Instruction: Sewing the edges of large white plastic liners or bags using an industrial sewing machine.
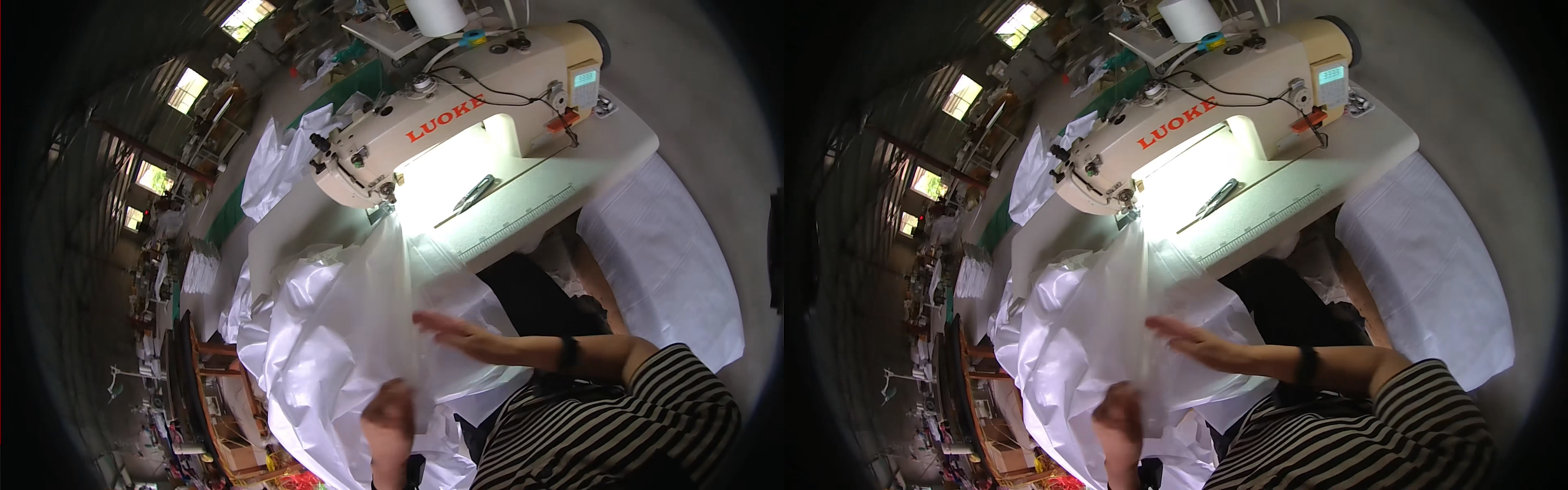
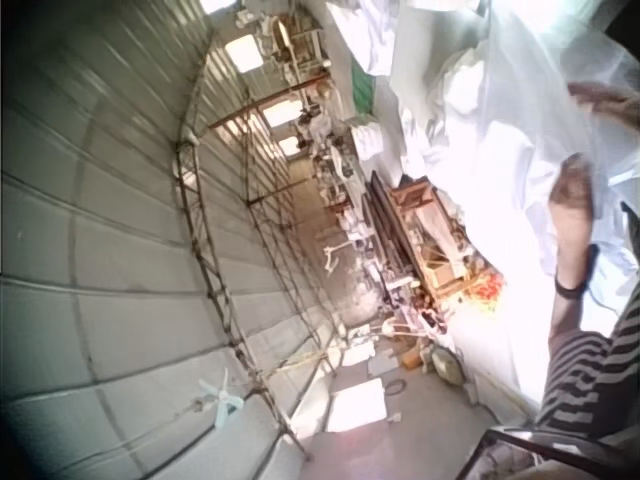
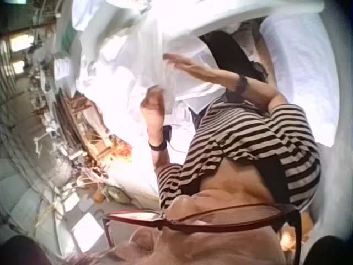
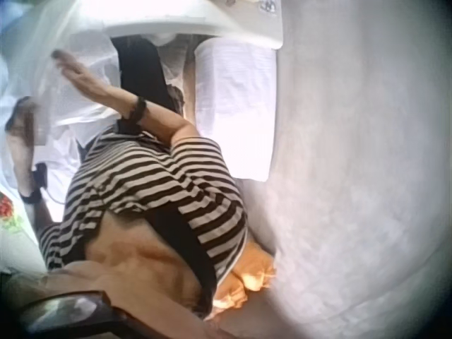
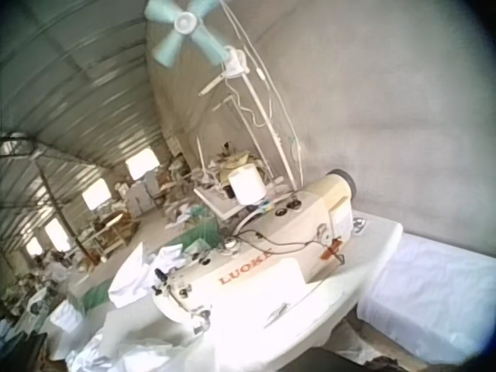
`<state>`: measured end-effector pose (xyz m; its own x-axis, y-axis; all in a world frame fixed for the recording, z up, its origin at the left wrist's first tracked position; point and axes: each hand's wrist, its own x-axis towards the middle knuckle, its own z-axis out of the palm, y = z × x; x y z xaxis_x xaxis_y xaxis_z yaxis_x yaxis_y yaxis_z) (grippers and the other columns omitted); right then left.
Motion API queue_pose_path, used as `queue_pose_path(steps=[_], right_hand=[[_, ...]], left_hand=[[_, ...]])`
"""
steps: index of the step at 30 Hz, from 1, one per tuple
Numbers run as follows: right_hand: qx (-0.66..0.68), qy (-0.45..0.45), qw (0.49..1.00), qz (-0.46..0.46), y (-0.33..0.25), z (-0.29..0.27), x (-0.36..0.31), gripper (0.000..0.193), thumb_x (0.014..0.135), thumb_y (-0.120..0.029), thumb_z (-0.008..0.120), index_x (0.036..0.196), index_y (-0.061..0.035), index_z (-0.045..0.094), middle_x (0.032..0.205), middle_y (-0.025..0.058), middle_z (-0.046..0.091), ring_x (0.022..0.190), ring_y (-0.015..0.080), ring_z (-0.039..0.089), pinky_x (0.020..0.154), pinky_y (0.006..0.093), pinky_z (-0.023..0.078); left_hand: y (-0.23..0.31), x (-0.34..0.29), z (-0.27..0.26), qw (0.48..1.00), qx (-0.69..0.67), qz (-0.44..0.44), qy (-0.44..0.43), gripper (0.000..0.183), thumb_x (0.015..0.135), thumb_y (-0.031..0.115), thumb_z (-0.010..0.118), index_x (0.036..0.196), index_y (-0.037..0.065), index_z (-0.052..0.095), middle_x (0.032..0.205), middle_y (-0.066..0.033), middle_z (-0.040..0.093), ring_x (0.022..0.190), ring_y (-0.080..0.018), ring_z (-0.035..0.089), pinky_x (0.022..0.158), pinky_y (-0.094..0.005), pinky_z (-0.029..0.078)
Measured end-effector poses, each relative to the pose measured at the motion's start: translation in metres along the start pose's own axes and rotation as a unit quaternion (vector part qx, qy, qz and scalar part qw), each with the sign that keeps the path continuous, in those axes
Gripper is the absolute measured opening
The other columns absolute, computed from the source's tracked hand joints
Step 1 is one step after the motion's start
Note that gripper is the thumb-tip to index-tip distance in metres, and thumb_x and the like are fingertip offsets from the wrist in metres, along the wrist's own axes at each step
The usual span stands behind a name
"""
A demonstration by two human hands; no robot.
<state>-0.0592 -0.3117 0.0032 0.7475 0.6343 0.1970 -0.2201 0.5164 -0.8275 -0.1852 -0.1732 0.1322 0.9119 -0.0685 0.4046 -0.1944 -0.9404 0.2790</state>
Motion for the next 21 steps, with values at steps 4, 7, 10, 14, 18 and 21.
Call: queue_pose_path(steps=[4, 7, 10, 14, 18, 21], right_hand=[[0.105, -0.279, 0.937, 0.184, 0.050, -0.012, 0.003, 0.037, 0.099, -0.019, 0.054, 0.131, -0.0007, 0.054, 0.131, 0.0067, 0.057, 0.117, 0.0184, 0.053, 0.098, 0.0328, 0.044], [0.008, -0.188, 0.949, 0.253, 0.025, -0.047, -0.002, 0.049, 0.100, -0.037, 0.051, 0.132, 0.0005, 0.052, 0.125, 0.0117, 0.060, 0.113, 0.0213, 0.058, 0.092, 0.0344, 0.049], [-0.087, -0.006, 0.950, 0.298, -0.022, -0.074, -0.003, 0.066, 0.100, -0.055, 0.041, 0.133, 0.0001, 0.052, 0.125, 0.0164, 0.061, 0.108, 0.0269, 0.064, 0.083, 0.0379, 0.055], [-0.471, -0.119, 0.857, 0.174, -0.045, -0.068, -0.002, 0.053, 0.097, -0.050, 0.051, 0.107, 0.0010, 0.061, 0.097, 0.0223, 0.066, 0.088, 0.0358, 0.065, 0.076, 0.0409, 0.051], [-0.378, -0.056, 0.906, 0.185, -0.033, -0.066, -0.008, 0.041, 0.101, -0.037, 0.049, 0.095, 0.0014, 0.062, 0.083, 0.0198, 0.065, 0.079, 0.0347, 0.063, 0.076, 0.0407, 0.048], [-0.275, -0.018, 0.950, 0.144, -0.024, -0.073, -0.020, 0.037, 0.102, -0.034, 0.049, 0.098, 0.0007, 0.063, 0.077, 0.0135, 0.064, 0.077, 0.0251, 0.063, 0.075, 0.0376, 0.048]], left_hand=[[0.014, 0.013, 0.018, 0.977, -0.022, 0.063, -0.205, 0.019, 0.083, 0.004, 0.059, 0.102, 0.008, 0.059, 0.082, -0.0083, 0.063, 0.064, -0.0268, 0.064, 0.053, -0.0380, 0.051], [0.018, 0.010, 0.038, 0.969, -0.020, 0.056, -0.238, 0.011, 0.087, 0.007, 0.060, 0.097, 0.008, 0.060, 0.074, -0.0095, 0.061, 0.063, -0.0275, 0.065, 0.054, -0.0380, 0.051], [0.027, 0.005, 0.068, 0.962, -0.023, 0.057, -0.267, 0.014, 0.086, 0.009, 0.061, 0.100, 0.008, 0.061, 0.073, -0.0087, 0.061, 0.062, -0.0270, 0.064, 0.053, -0.0364, 0.050], [0.042, 0.010, 0.096, 0.957, 0.033, 0.082, -0.275, 0.013, 0.085, 0.010, 0.061, 0.098, 0.008, 0.061, 0.073, -0.0073, 0.062, 0.060, -0.0255, 0.064, 0.051, -0.0350, 0.049], [0.017, 0.019, 0.100, 0.969, 0.003, 0.131, -0.209, 0.012, 0.084, 0.015, 0.065, 0.093, 0.010, 0.060, 0.086, -0.0054, 0.064, 0.083, -0.0243, 0.064, 0.074, -0.0394, 0.052], [-0.040, 0.017, 0.083, 0.950, 0.274, 0.001, -0.148, 0.050, 0.086, 0.032, 0.068, 0.130, 0.012, 0.054, 0.138, -0.0106, 0.051, 0.136, -0.0275, 0.040, 0.110, -0.0563, 0.028]])
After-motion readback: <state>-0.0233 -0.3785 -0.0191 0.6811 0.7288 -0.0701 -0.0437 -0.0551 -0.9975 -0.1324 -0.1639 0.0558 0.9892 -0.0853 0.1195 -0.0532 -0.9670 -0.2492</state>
